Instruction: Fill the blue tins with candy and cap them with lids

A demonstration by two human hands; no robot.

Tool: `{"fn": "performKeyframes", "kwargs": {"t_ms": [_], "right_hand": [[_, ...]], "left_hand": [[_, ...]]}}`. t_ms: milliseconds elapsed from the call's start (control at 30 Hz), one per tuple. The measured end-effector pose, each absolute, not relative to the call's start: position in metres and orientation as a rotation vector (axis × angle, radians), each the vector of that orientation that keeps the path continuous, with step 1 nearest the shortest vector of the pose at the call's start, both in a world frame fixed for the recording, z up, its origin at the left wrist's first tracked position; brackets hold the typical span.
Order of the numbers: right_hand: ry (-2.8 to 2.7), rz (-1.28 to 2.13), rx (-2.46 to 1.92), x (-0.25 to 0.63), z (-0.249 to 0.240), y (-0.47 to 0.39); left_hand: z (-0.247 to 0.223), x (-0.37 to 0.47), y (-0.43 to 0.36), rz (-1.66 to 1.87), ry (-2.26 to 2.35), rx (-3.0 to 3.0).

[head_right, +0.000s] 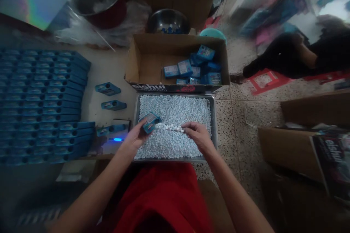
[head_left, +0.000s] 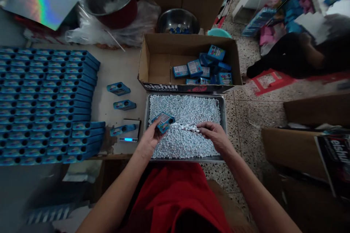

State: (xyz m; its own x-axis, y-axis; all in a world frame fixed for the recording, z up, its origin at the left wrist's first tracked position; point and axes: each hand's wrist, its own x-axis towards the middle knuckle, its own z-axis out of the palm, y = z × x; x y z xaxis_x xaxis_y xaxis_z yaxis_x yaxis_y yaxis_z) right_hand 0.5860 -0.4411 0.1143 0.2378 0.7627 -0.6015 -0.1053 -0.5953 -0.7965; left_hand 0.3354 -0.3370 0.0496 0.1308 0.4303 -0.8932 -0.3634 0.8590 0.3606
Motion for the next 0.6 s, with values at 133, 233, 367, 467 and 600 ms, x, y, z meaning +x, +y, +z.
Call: {"fn": "performKeyframes", "kwargs": {"t_ms": [133, 233, 367, 467, 600], "right_hand": [[-0.851, 1.290, -1.908, 0.581, 0.112, -0.437], [-1.143, 1.083, -1.974, 0.574, 0.116, -0.428], [-1.563, 0.852, -1.998, 0.545, 0.133, -0.407], [-1.702, 0.805, -2.037, 0.533, 0.149, -0.399], [-1.532, 0.798, -2.117, 0.580, 0.140, -0.426]], "left_hand": [[0.052, 0.336, -0.341, 0.548, 1.346, -0.010], [0.048, 0.336, -0.341, 0.514, 1.370, -0.027], [0.039, 0.333, -0.334, 0.453, 1.407, -0.036], [0.036, 0.327, -0.324, 0.409, 1.423, -0.043], [0.047, 0.315, -0.313, 0.413, 1.430, -0.035]]}}
